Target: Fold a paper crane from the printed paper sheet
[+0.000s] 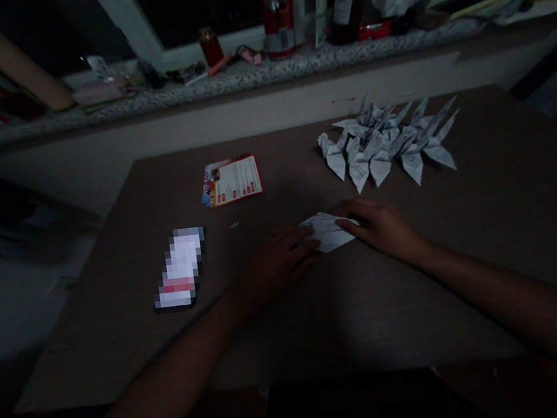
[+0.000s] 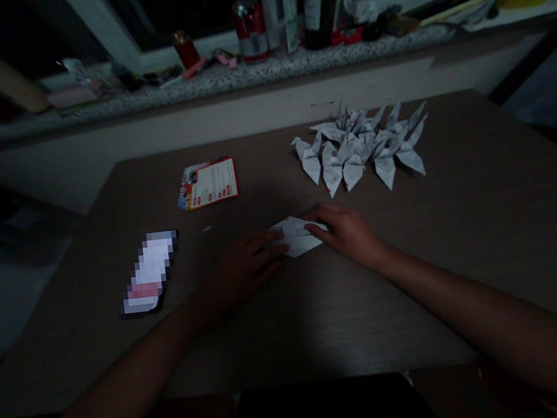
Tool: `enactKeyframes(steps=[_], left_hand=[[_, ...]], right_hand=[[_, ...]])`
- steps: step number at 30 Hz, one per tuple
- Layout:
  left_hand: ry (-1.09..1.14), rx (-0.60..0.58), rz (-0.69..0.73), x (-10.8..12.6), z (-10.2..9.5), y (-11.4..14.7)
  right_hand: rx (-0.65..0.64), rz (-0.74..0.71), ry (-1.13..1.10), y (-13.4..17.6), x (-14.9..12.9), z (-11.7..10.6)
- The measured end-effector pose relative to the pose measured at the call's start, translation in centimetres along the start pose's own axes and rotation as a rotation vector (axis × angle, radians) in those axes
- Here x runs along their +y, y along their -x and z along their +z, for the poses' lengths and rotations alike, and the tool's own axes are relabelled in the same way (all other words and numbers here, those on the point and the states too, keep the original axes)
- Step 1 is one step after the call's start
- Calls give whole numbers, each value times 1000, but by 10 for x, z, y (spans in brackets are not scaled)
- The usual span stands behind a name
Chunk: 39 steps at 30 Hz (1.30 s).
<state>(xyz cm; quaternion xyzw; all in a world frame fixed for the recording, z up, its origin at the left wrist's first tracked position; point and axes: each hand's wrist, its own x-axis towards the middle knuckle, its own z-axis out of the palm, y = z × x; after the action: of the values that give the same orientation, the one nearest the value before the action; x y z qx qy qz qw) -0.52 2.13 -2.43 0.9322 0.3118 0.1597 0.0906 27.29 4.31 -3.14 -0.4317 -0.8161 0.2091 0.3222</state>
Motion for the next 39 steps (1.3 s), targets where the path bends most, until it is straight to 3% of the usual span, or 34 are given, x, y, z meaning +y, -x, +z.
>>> enactKeyframes(steps=[10, 17, 22, 39], left_hand=[[50, -51, -45, 2, -1, 0], [24, -42, -51, 3, 0, 1], [9, -41, -48, 4, -2, 2], [72, 15, -16, 4, 1, -2]], right_hand=[[16, -146, 180, 4, 3, 0], [-159, -304, 219, 13, 3, -3], [-236, -328, 233, 16, 7, -1], [-170, -346, 176, 15, 2, 2]])
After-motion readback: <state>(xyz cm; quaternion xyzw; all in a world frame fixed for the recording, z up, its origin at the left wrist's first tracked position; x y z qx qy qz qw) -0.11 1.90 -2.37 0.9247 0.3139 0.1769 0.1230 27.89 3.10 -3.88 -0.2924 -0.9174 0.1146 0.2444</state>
